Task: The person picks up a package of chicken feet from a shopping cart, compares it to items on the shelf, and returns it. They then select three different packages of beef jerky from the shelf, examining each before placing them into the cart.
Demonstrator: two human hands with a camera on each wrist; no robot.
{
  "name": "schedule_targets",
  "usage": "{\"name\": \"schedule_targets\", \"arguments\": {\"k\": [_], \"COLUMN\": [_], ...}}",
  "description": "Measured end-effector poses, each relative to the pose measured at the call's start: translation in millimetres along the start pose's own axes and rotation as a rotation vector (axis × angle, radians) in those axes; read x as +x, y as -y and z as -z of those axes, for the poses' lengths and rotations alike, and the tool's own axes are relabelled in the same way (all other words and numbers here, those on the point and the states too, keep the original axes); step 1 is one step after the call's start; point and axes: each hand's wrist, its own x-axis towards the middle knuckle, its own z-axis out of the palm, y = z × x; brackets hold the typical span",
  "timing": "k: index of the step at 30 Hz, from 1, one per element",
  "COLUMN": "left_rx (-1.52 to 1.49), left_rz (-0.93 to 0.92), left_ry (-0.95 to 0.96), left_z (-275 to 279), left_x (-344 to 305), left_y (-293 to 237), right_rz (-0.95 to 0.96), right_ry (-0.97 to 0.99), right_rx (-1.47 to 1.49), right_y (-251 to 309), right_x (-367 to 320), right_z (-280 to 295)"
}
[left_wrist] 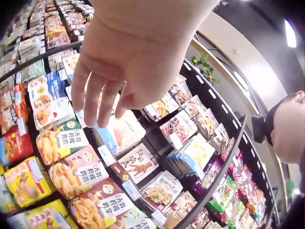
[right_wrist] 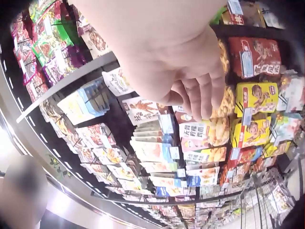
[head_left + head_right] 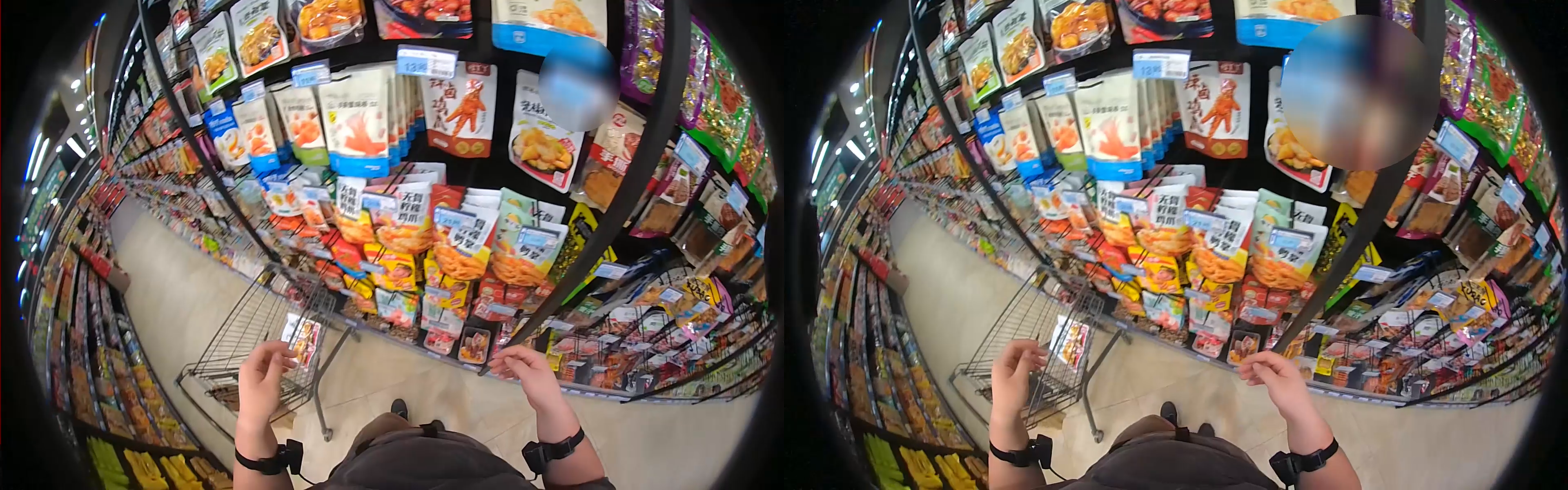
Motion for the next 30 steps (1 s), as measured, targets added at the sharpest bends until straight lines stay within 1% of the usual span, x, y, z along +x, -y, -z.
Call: {"name": "schedule_targets", "arguments": {"k": [1,3,5,8,12,15,16,18,20,21,22,23,24,30], "left_rx": [-0.011,0.003,0.031,0.041,0.021,0.027,0.051,0.031,0.028,0.031,0.045,0.056,0.069,0.011], "left_rz": [0.001,-0.007,-0.006,-0.007,0.013,0.032,0.031,0.085,0.057,0.098,0.077,0.102,0.123,0.182], "left_ry": [-0.043,-0.1,-0.12,-0.146,-0.186,-0.195,-0.192,-0.253,-0.296,-0.308,-0.32,-0.346,-0.369,-0.464], "left_z": [8,21,30,45,71,107,121,152,186,203,220,234,249,319], "left_x": [-5,-14,-21,-28,-38,-49,-56,-71,-89,-98,-107,-116,-125,-176], "left_y": [4,8,9,20,39,55,60,69,83,86,97,105,112,162], "right_rz": [-0.009,-0.021,-0.036,-0.059,-0.068,-0.104,-0.121,-0.141,-0.158,-0.153,-0.175,-0.162,-0.145,-0.216], "right_ry": [0.023,0.063,0.111,0.128,0.102,0.027,0.048,0.016,0.083,0.117,0.149,0.171,0.189,0.27], "right_rx": [0.025,0.027,0.001,-0.037,-0.074,-0.025,-0.04,0.012,-0.026,-0.04,-0.064,-0.059,-0.049,-0.159], "right_y": [-10,-13,-11,-9,-6,-13,-14,-19,-18,-19,-22,-26,-29,-37], "right_x": [4,6,6,2,-5,-5,-6,-8,-10,-11,-10,-11,-11,-19], "right_z": [-5,-19,-31,-46,-68,-94,-109,-140,-178,-195,-210,-225,-241,-322]}}
